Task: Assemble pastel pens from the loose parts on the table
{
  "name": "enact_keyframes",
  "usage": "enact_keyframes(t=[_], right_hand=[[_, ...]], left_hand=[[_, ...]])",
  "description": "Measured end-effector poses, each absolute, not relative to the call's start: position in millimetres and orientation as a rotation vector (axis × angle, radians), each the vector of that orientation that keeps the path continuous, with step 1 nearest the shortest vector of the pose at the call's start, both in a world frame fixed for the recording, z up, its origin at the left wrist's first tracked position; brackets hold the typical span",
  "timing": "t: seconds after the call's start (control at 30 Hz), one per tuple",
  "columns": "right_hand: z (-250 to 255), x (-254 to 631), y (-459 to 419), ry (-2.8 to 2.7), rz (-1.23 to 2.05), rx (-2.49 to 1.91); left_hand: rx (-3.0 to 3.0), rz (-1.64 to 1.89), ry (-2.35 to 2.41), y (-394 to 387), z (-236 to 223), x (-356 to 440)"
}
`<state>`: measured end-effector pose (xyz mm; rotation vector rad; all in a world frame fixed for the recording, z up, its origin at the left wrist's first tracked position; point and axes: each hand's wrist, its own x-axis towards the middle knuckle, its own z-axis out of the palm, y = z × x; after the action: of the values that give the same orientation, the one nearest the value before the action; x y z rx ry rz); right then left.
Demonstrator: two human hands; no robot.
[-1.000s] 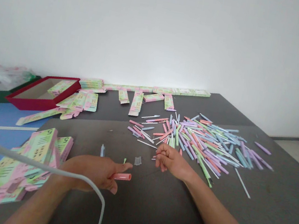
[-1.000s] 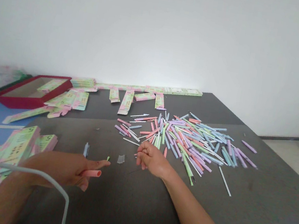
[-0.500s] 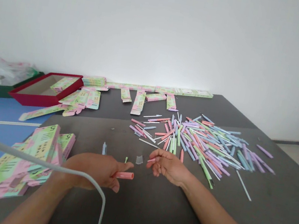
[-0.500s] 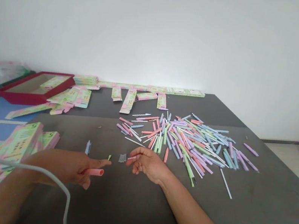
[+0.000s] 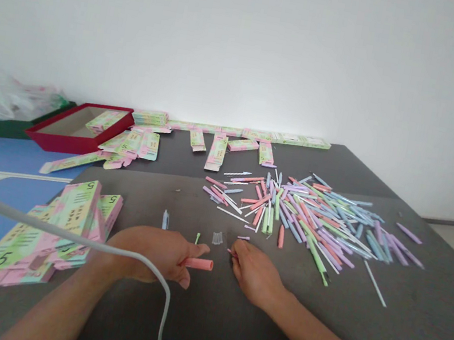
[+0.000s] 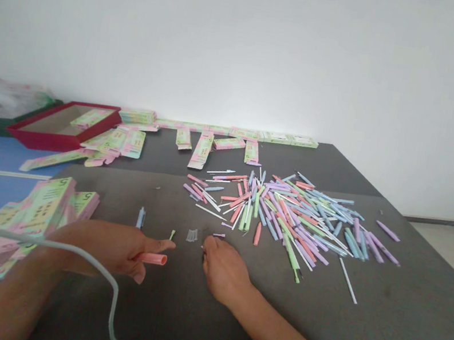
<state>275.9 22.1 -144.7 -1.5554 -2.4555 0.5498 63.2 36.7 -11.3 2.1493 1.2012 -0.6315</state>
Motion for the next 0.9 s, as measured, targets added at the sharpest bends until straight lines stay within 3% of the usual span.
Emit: enact_keyframes(t=[0.47, 0.9], right_hand=[[-136, 259, 30, -2.462, 0.429, -1.754], [-151, 258, 25, -2.266, 0.659, -1.681]], left_hand=[[2.209, -0.595, 1.205, 37, -8, 50], [2.166, -0.562, 1.293, 42, -3, 35]])
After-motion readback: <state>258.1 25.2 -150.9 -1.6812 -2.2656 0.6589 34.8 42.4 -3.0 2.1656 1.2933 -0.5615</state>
